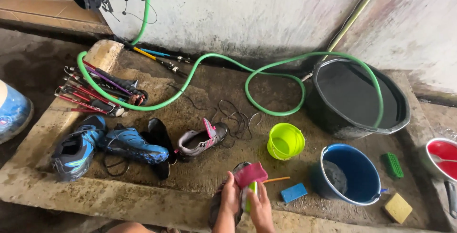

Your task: The person scrubs a black shoe with a white sponge, repeatedly dipping the sponge into a blue bucket of soapy water. They rinse the shoe by pouring water from a yellow cup and continue scrubbing different parts of the shoe.

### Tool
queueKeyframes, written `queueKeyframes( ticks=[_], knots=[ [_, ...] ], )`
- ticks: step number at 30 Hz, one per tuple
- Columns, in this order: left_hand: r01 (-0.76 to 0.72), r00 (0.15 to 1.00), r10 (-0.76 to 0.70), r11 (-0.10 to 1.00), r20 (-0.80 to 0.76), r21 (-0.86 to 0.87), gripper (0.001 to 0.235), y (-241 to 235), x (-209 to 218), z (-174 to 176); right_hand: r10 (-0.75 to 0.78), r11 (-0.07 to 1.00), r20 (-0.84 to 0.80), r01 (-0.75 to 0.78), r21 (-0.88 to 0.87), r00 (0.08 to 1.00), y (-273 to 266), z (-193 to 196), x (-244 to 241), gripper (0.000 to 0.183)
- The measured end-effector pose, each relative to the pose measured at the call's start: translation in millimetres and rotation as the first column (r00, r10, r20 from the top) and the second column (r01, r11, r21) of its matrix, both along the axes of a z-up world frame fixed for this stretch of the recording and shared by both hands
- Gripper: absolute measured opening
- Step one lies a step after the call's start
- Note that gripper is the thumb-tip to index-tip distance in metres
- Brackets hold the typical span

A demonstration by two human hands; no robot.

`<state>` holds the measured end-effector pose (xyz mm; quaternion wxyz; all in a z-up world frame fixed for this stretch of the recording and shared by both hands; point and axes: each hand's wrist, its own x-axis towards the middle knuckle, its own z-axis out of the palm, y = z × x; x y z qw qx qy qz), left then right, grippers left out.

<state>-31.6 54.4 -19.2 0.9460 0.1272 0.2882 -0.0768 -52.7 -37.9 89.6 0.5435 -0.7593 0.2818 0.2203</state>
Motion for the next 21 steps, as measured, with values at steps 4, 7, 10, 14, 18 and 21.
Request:
queueKeyframes(
  ticks=[4,7,10,14,18,21],
  knots=[
    [0.029,0.998,-0.032,0.998,0.056,0.048,0.073,-13,-12,28,0.370,0.885,0.163,-0.293,-0.363,0.915,-16,-41,61,0.068],
    [-0.074,0.997,0.071,0.995,-0.040,-0.066,0.055,-17,-9,-8,0.469,0.831,0.140,-0.383,-0.404,0.872,-8,-37,52,0.064],
    [-0.127,0.991,0.123,0.988,-0.051,-0.083,0.049,-23,-8,-27,0.597,0.780,0.164,-0.521,-0.348,0.785,1,-6,18,0.070],
    [-0.155,0.988,0.157,0.980,0.005,-0.127,0.078,-17,-18,-19,0.725,0.625,0.236,-0.475,-0.619,0.647,-20,-23,46,0.066],
    [0.186,0.982,-0.186,0.982,-0.035,-0.004,0.113,-9,-22,9,0.450,0.749,-0.004,-0.380,-0.544,0.893,-12,-15,64,0.066],
    [0.042,0.999,-0.045,0.985,-0.014,-0.168,0.104,-3,-20,15,0.675,0.593,0.307,-0.246,-0.766,0.671,-18,-67,36,0.088]
  ],
)
